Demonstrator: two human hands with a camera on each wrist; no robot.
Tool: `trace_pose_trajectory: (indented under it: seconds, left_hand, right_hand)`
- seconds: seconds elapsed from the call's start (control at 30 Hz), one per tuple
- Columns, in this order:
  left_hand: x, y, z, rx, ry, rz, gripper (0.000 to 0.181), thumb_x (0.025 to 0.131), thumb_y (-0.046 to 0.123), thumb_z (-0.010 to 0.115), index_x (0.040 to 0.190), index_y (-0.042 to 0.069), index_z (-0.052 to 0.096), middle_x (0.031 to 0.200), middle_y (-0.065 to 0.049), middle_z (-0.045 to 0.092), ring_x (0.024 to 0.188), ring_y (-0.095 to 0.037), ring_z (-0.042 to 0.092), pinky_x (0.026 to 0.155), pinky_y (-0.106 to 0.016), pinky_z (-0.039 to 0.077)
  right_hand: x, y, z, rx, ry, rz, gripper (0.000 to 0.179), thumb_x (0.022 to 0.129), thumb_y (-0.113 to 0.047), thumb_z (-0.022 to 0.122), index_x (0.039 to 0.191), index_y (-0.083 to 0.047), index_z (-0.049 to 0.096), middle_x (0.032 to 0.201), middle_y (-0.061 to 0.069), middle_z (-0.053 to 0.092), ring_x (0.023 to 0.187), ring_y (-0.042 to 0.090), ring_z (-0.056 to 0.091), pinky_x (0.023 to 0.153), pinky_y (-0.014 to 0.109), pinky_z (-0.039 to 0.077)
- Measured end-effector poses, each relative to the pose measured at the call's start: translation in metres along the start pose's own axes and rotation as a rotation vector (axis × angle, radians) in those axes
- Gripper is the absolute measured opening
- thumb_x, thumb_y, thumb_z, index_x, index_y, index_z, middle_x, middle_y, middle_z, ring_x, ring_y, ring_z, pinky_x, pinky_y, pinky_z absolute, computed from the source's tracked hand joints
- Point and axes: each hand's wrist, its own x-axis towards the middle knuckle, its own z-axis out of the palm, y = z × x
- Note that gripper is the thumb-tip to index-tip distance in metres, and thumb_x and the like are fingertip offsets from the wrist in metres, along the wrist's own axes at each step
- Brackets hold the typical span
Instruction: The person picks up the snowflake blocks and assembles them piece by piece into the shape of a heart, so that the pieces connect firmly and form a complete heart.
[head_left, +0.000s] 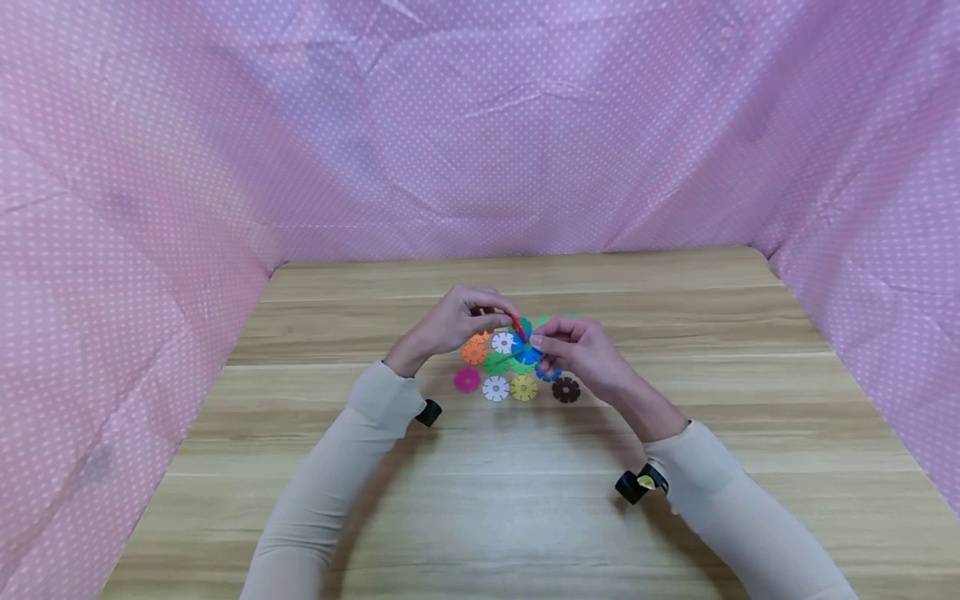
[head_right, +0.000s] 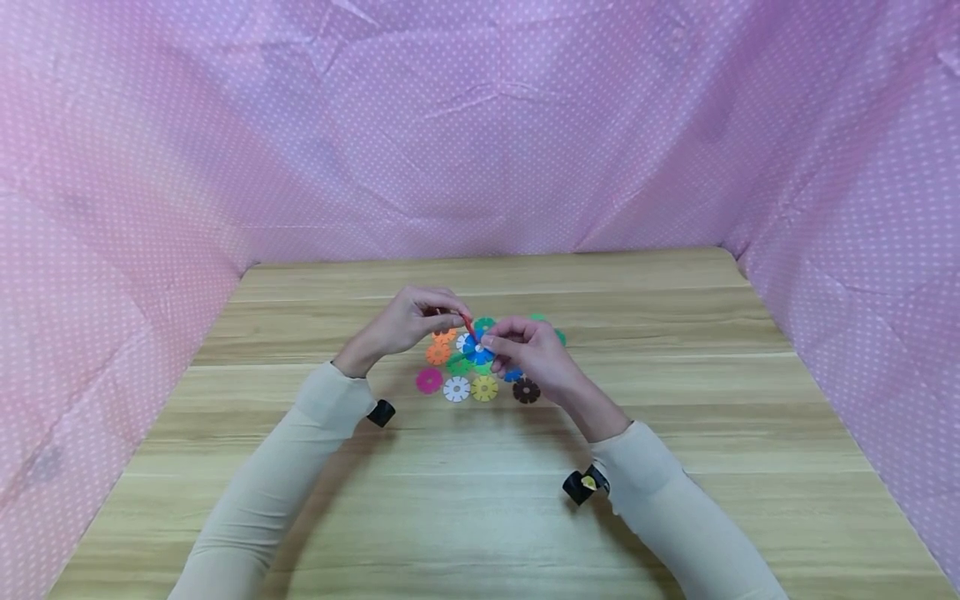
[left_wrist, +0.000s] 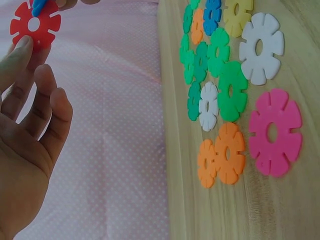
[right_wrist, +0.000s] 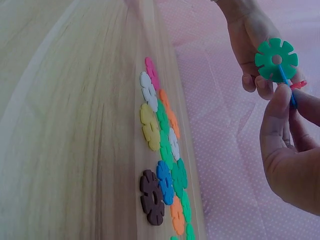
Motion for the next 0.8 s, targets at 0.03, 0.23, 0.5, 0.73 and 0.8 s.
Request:
trace_pose_trajectory:
  seconds: [0.03, 0.23, 0.5, 0.73, 0.8]
  left_hand:
    - [0.000, 0.000, 0.000, 0.005, 0.002, -0.006, 0.012, 0.097, 0.007, 0.067, 0.104, 0.006, 0.077, 0.096, -0.001, 0.071, 0.070, -0.031, 0.051, 0.057, -0.028, 0.042]
    - [-0.002, 0.000, 0.000, 0.035, 0.025, -0.063, 0.015, 0.098, 0.011, 0.067, 0.110, 0.007, 0.076, 0.100, -0.001, 0.073, 0.074, -0.022, 0.057, 0.060, -0.031, 0.046]
    - [-0.016, -0.006, -0.013, -0.003, 0.197, -0.193, 0.024, 0.100, 0.022, 0.065, 0.119, 0.009, 0.073, 0.108, -0.009, 0.073, 0.079, -0.037, 0.056, 0.062, -0.028, 0.049]
    - [-0.034, -0.013, -0.014, -0.032, 0.319, -0.236, 0.023, 0.095, 0.020, 0.073, 0.115, 0.008, 0.074, 0.101, -0.010, 0.072, 0.078, -0.036, 0.059, 0.064, -0.034, 0.052]
    - [-0.039, -0.014, -0.012, -0.040, 0.360, -0.238, 0.021, 0.094, 0.018, 0.074, 0.112, 0.007, 0.075, 0.097, -0.010, 0.071, 0.076, -0.033, 0.059, 0.063, -0.033, 0.053]
  right_hand:
    - [0.000, 0.000, 0.000, -0.004, 0.001, 0.008, 0.017, 0.100, -0.007, 0.063, 0.106, 0.008, 0.064, 0.087, 0.011, 0.064, 0.068, 0.017, 0.061, 0.063, 0.025, 0.055]
    - [0.001, -0.001, -0.001, -0.038, -0.007, 0.018, 0.023, 0.100, -0.009, 0.064, 0.111, 0.010, 0.065, 0.087, 0.013, 0.063, 0.070, 0.017, 0.060, 0.065, 0.026, 0.055]
    - [0.003, 0.003, -0.005, -0.019, 0.022, -0.006, 0.019, 0.100, -0.008, 0.064, 0.109, 0.009, 0.065, 0.087, 0.009, 0.065, 0.071, 0.016, 0.062, 0.070, 0.027, 0.057]
    - [0.004, 0.005, -0.008, 0.015, 0.044, -0.032, 0.015, 0.098, -0.006, 0.065, 0.106, 0.008, 0.065, 0.088, 0.012, 0.066, 0.072, 0.016, 0.065, 0.071, 0.028, 0.058]
    - [0.004, 0.005, -0.009, 0.025, 0.045, -0.037, 0.014, 0.098, -0.004, 0.065, 0.106, 0.007, 0.064, 0.089, 0.013, 0.067, 0.072, 0.015, 0.065, 0.071, 0.028, 0.058]
